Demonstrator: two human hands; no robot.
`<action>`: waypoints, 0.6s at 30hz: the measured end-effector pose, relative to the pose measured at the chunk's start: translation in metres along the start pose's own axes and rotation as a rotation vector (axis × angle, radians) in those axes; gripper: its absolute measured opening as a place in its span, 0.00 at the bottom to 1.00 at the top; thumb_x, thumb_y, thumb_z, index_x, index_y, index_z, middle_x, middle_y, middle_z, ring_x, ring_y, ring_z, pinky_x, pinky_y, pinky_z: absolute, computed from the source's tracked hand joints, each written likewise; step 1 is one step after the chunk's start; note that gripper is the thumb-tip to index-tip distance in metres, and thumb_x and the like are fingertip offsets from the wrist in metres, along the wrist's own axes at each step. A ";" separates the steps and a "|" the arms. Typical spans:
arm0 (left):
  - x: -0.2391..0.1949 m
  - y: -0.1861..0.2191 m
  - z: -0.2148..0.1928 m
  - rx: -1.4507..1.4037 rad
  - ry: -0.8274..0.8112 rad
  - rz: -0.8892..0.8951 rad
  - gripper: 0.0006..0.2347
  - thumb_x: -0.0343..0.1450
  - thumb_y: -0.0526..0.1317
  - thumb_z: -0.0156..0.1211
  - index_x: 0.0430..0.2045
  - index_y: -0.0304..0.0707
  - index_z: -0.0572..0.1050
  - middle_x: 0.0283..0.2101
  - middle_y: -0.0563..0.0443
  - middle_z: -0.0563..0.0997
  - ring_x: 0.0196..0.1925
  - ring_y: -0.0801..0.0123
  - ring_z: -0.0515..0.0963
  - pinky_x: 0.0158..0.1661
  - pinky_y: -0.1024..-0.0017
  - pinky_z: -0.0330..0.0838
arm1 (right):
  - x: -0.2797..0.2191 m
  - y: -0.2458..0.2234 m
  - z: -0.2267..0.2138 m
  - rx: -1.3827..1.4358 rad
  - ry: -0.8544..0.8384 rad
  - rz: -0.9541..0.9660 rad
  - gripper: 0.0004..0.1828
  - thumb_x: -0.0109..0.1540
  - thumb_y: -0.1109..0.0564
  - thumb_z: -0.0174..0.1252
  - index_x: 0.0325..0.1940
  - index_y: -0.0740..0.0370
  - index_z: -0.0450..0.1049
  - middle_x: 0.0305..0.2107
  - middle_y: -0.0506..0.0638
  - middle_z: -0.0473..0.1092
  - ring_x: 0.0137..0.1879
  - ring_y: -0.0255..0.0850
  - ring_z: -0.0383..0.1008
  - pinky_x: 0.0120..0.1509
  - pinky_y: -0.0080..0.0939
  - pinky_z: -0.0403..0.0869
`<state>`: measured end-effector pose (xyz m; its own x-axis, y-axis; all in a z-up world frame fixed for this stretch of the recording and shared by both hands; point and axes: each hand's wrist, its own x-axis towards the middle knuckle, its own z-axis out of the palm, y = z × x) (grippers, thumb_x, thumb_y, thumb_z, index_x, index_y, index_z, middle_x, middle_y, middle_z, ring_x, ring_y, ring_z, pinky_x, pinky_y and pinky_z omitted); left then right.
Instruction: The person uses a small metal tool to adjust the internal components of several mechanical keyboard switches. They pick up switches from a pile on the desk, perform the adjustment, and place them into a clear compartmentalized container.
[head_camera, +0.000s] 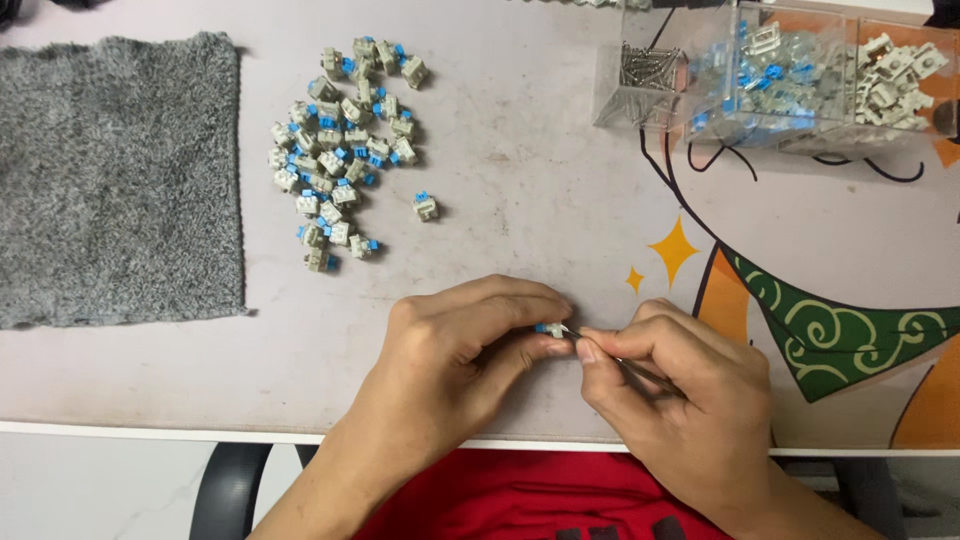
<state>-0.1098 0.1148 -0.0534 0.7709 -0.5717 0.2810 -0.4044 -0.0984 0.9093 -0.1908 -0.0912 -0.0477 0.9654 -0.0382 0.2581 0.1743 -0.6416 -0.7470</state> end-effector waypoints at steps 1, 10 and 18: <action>0.000 0.001 0.001 0.015 0.011 -0.003 0.06 0.79 0.35 0.68 0.46 0.30 0.85 0.49 0.42 0.91 0.51 0.60 0.94 0.56 0.71 0.87 | 0.000 -0.001 0.000 -0.012 0.006 0.003 0.06 0.67 0.66 0.70 0.39 0.63 0.79 0.21 0.47 0.65 0.24 0.34 0.57 0.30 0.33 0.58; -0.002 -0.001 0.003 0.055 0.048 0.000 0.07 0.79 0.36 0.68 0.46 0.30 0.85 0.49 0.42 0.91 0.51 0.60 0.94 0.55 0.70 0.87 | 0.000 -0.002 0.004 -0.034 0.024 0.019 0.07 0.67 0.66 0.70 0.37 0.63 0.79 0.20 0.47 0.64 0.24 0.34 0.58 0.31 0.35 0.59; -0.002 0.001 0.007 0.046 0.069 -0.003 0.06 0.79 0.35 0.69 0.46 0.31 0.85 0.49 0.42 0.92 0.51 0.61 0.94 0.56 0.71 0.87 | -0.002 0.002 0.005 -0.069 0.033 0.009 0.07 0.67 0.65 0.70 0.37 0.61 0.78 0.22 0.48 0.66 0.24 0.35 0.60 0.31 0.36 0.60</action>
<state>-0.1151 0.1098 -0.0556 0.8037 -0.5140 0.2998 -0.4227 -0.1386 0.8956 -0.1915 -0.0886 -0.0534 0.9598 -0.0686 0.2723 0.1508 -0.6923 -0.7057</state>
